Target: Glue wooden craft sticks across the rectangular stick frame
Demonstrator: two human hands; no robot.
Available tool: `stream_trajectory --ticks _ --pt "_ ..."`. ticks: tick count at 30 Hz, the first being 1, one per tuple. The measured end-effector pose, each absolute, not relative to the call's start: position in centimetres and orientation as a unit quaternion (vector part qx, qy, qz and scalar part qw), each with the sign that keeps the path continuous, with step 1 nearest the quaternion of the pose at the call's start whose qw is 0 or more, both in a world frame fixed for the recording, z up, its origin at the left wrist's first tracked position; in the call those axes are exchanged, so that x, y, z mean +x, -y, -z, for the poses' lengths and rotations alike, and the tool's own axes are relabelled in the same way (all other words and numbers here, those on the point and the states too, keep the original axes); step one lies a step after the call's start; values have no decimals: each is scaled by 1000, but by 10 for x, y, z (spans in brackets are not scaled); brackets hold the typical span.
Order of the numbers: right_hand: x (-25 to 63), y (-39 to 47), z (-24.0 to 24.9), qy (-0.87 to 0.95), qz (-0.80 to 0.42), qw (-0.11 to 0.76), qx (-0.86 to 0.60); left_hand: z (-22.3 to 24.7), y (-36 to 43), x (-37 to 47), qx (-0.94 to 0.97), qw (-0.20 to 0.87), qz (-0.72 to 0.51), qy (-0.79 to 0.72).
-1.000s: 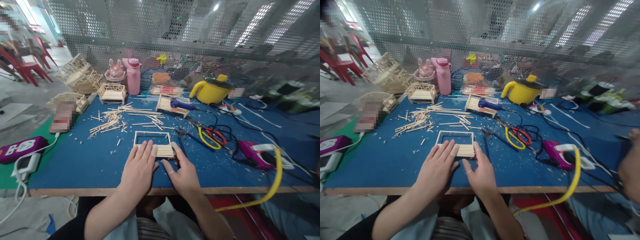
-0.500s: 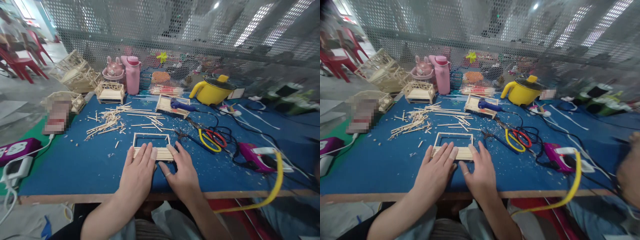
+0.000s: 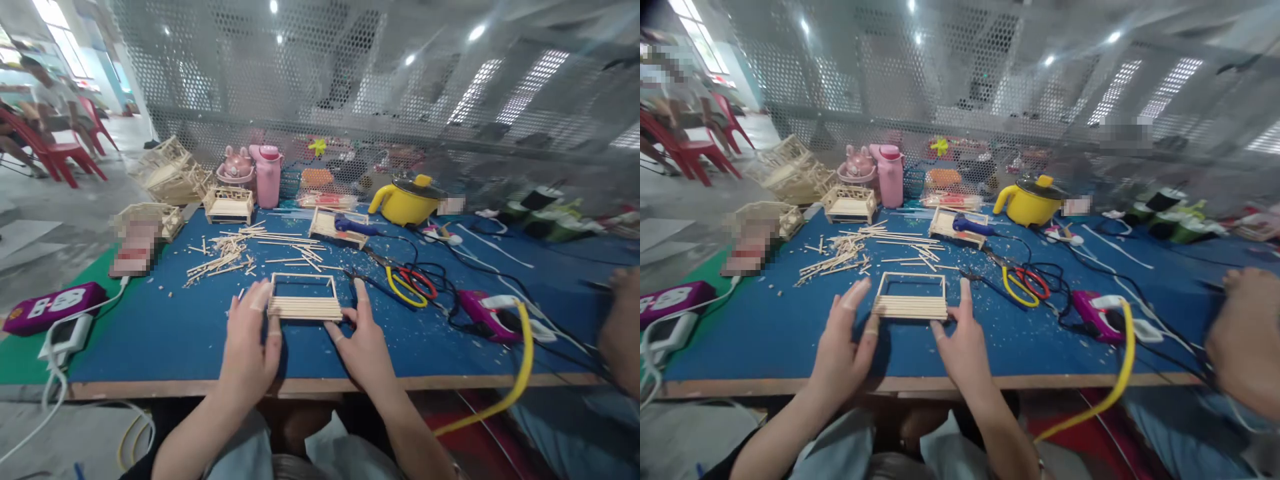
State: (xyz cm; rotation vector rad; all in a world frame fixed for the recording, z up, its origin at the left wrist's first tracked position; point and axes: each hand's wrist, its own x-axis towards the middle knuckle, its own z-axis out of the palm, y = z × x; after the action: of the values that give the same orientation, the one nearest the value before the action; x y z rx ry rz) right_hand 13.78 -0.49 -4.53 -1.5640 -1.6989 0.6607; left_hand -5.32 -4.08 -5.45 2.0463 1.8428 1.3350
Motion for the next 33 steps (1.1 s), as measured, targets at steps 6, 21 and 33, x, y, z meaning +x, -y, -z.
stream_trajectory --ticks 6,21,33 --pt "132 -4 21 635 -312 411 -575 59 44 -73 492 395 -537 -560" --pt "152 -14 42 626 -392 427 -522 37 35 -64 291 674 -554 -392" --pt "142 -20 42 592 -502 430 -460 17 64 -60 408 691 -471 -367"
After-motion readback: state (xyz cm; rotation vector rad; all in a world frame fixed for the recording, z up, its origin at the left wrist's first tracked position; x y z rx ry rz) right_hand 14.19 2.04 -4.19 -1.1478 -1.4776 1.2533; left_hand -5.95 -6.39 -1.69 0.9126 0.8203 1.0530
